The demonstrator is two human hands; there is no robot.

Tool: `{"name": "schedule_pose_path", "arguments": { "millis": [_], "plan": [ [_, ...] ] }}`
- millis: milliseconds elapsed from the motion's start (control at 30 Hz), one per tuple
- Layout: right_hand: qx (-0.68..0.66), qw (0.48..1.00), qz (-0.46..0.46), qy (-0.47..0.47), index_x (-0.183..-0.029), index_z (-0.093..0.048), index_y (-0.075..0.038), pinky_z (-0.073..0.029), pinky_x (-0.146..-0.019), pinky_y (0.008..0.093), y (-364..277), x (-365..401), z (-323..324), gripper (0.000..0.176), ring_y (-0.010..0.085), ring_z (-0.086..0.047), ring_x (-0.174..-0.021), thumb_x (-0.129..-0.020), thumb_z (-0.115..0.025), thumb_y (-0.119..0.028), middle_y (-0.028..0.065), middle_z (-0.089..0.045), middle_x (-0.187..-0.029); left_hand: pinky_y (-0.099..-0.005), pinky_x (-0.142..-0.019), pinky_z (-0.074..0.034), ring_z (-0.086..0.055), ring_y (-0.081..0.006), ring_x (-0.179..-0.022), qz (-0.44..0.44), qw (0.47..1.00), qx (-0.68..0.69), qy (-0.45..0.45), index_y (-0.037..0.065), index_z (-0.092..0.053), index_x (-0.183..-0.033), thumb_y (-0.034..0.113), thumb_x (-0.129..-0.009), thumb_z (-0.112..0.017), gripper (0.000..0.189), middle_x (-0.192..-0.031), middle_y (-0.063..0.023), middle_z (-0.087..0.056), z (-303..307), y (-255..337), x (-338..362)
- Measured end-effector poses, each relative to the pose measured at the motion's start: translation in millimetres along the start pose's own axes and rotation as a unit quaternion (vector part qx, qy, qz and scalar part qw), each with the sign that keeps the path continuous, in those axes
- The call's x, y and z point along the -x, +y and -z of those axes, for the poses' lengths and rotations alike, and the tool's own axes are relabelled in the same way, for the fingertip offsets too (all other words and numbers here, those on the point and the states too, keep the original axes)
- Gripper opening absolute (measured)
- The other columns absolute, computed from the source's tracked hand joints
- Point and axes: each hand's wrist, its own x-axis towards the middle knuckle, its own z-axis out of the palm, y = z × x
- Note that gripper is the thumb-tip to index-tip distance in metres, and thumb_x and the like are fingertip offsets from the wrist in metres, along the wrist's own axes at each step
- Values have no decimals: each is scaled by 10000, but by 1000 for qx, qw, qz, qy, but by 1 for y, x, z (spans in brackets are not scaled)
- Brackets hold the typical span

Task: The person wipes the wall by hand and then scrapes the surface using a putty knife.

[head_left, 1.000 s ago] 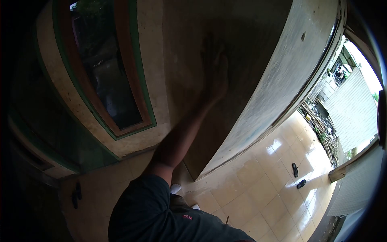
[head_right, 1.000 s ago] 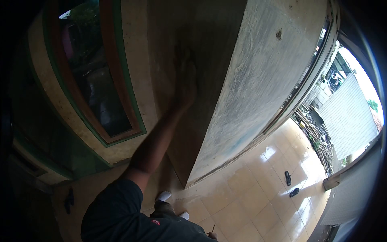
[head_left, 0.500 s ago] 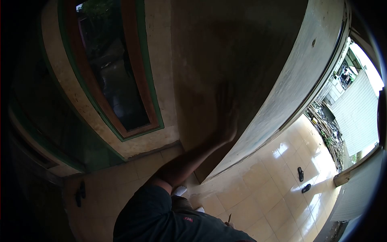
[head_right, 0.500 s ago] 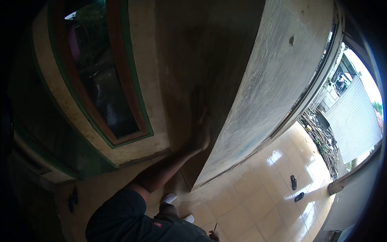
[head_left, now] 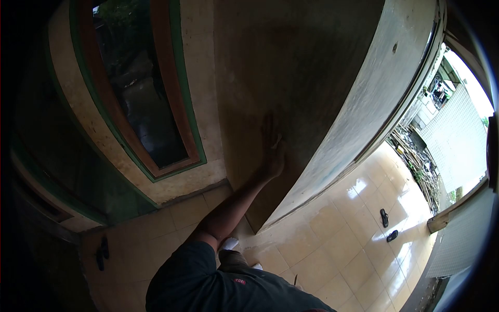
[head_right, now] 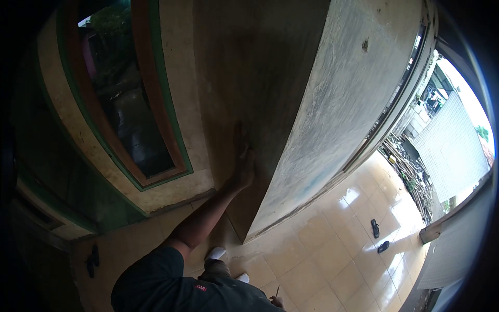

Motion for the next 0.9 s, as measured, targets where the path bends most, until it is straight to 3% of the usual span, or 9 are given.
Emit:
{"name": "schedule_pose_path", "arguments": {
  "millis": [233,300,367,433,533,633,700,800,900],
  "plan": [
    [-1,1000,32,0,-1017,-665,-35,-519,-643,346,13,-1,9,262,277,-643,-726,-816,-634,-199,167,-652,-824,-390,-1157,-5,-7,-289,-1437,-46,996,29,66,1,-191,-1458,250,-1000,-269,528,-1549,-167,-74,21,4,-161],
    [-4,999,45,-2,-1015,-664,-30,-517,-633,347,7,-3,10,263,275,-637,-712,-816,-633,-199,163,-646,-813,-408,-1155,-3,-6,-311,-1435,-129,989,-44,61,-14,-184,-1455,231,-995,-271,529,-1545,-191,-62,12,28,-109],
    [-5,999,53,-5,-1013,-663,-26,-514,-623,348,8,-3,7,263,272,-631,-698,-816,-631,-198,160,-640,-801,-430,-1152,-2,0,-339,-1431,-77,997,-16,-1,-22,-181,-1453,213,-992,-256,524,-1542,-206,-45,-4,48,-31],
    [-11,998,56,-7,-1010,-662,-21,-512,-613,349,20,-5,3,264,269,-625,-685,-816,-630,-197,156,-634,-789,-440,-1150,-4,2,-349,-1430,-97,995,5,2,-19,-175,-1456,202,-989,-268,525,-1542,-206,-39,-10,51,-17],
    [-19,997,70,-5,-1007,-660,-14,-509,-599,350,20,-3,4,266,265,-616,-664,-816,-628,-196,151,-625,-772,-464,-1147,-16,-18,-368,-1426,-164,985,45,0,-29,-243,-1432,178,-979,-330,506,-1536,-216,-73,-4,89,-76],
    [-12,997,80,-7,-1004,-658,-7,-505,-584,352,23,1,6,268,261,-607,-644,-816,-626,-195,145,-616,-754,-480,-1146,-33,-49,-385,-1420,-152,986,22,-66,-42,-333,-1383,179,-980,-355,460,-1521,-232,-128,8,146,-144],
    [-11,996,91,-10,-1002,-657,-3,-503,-574,353,19,0,5,269,258,-601,-630,-816,-625,-195,141,-610,-742,-489,-1145,-47,-73,-392,-1416,-298,954,6,19,-45,-397,-1336,208,-991,-340,431,-1505,-243,-175,2,170,-155],
    [-14,994,109,-12,-998,-656,4,-500,-559,354,12,-8,7,271,253,-592,-609,-817,-623,-194,136,-602,-725,-482,-1145,-57,-84,-376,-1419,-300,953,26,-7,-31,-343,-1383,248,-999,-323,475,-1509,-231,-177,-14,137,-85],
    [-20,994,110,-10,-995,-654,11,-496,-544,355,29,-3,10,273,249,-584,-589,-817,-621,-193,131,-593,-707,-469,-1146,-52,-70,-355,-1425,-172,985,25,5,-35,-250,-1429,274,-1003,-282,527,-1525,-206,-149,-13,65,-15]
  ]
}}
